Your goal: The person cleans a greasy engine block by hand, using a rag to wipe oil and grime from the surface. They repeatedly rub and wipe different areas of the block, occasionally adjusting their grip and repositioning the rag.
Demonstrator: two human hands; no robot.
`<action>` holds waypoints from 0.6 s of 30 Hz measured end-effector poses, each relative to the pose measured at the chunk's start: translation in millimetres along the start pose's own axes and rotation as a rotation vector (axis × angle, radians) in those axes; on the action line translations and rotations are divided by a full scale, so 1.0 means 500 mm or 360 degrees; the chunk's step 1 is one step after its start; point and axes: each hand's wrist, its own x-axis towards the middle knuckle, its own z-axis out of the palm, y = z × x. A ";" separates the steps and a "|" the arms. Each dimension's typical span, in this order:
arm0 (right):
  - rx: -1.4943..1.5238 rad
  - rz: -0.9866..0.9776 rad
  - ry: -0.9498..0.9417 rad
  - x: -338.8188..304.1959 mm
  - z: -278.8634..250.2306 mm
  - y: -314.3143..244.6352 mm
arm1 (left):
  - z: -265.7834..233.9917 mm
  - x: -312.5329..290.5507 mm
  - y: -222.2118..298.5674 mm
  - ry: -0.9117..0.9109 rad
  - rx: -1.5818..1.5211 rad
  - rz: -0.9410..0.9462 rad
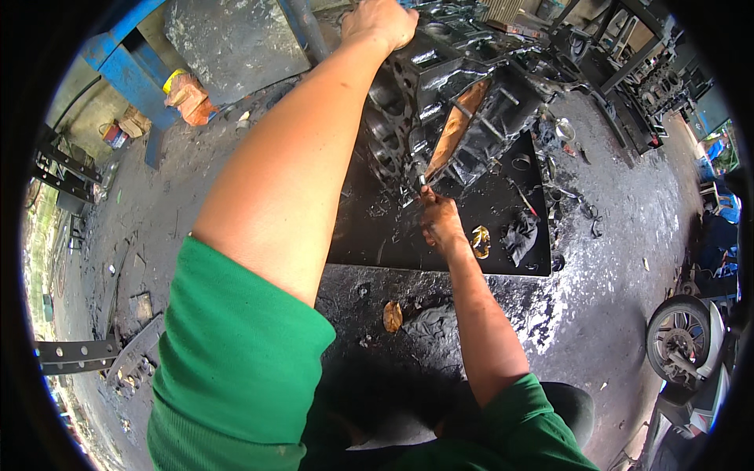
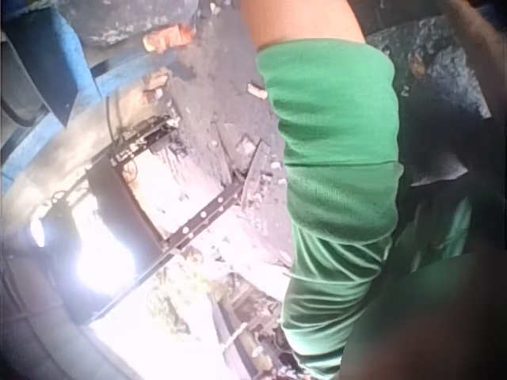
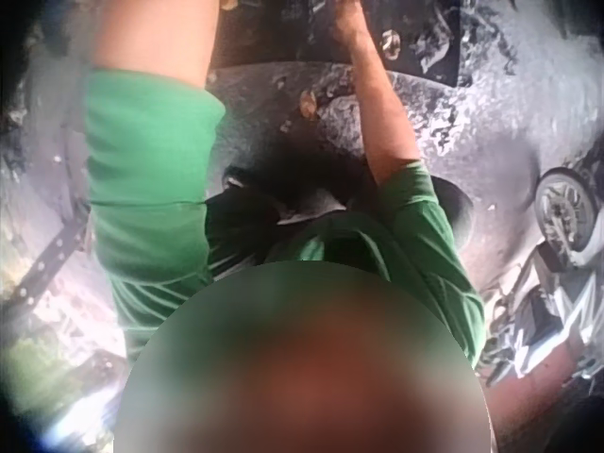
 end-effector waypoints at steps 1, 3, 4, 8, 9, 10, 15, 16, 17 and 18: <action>0.0178 0.0133 -0.0155 -0.003 -0.008 -0.006 | 0.000 0.000 0.000 -0.0021 0.0006 -0.0004; 0.0272 0.0164 -0.0241 -0.002 -0.024 -0.010 | -0.002 0.002 0.002 -0.0023 -0.0001 -0.0018; 0.0326 0.0152 -0.0283 0.002 -0.032 -0.003 | -0.002 0.001 0.001 -0.0028 -0.0006 -0.0031; -0.0639 -0.0331 0.0006 0.049 -0.016 0.083 | -0.003 0.002 0.001 0.0006 0.0014 -0.0025; -0.0716 -0.0290 0.0005 0.063 -0.012 0.117 | -0.001 0.002 0.000 0.0026 0.0019 -0.0014; -0.1010 -0.0303 -0.0038 0.076 -0.011 0.150 | 0.003 0.003 0.000 0.0044 0.0019 0.0001; -0.0972 -0.0130 0.0059 0.027 0.019 0.246 | 0.028 0.027 -0.013 0.0083 0.0006 -0.0039; -0.0891 -0.0607 0.0204 0.014 0.025 0.231 | 0.035 0.037 -0.018 0.0080 0.0018 -0.0044; -0.0819 -0.0536 0.0184 0.010 0.020 0.199 | 0.041 0.044 -0.027 0.0066 0.0031 0.0030; -0.0481 -0.0514 0.0194 0.010 0.015 0.158 | 0.047 0.056 -0.030 0.0035 0.0152 0.0044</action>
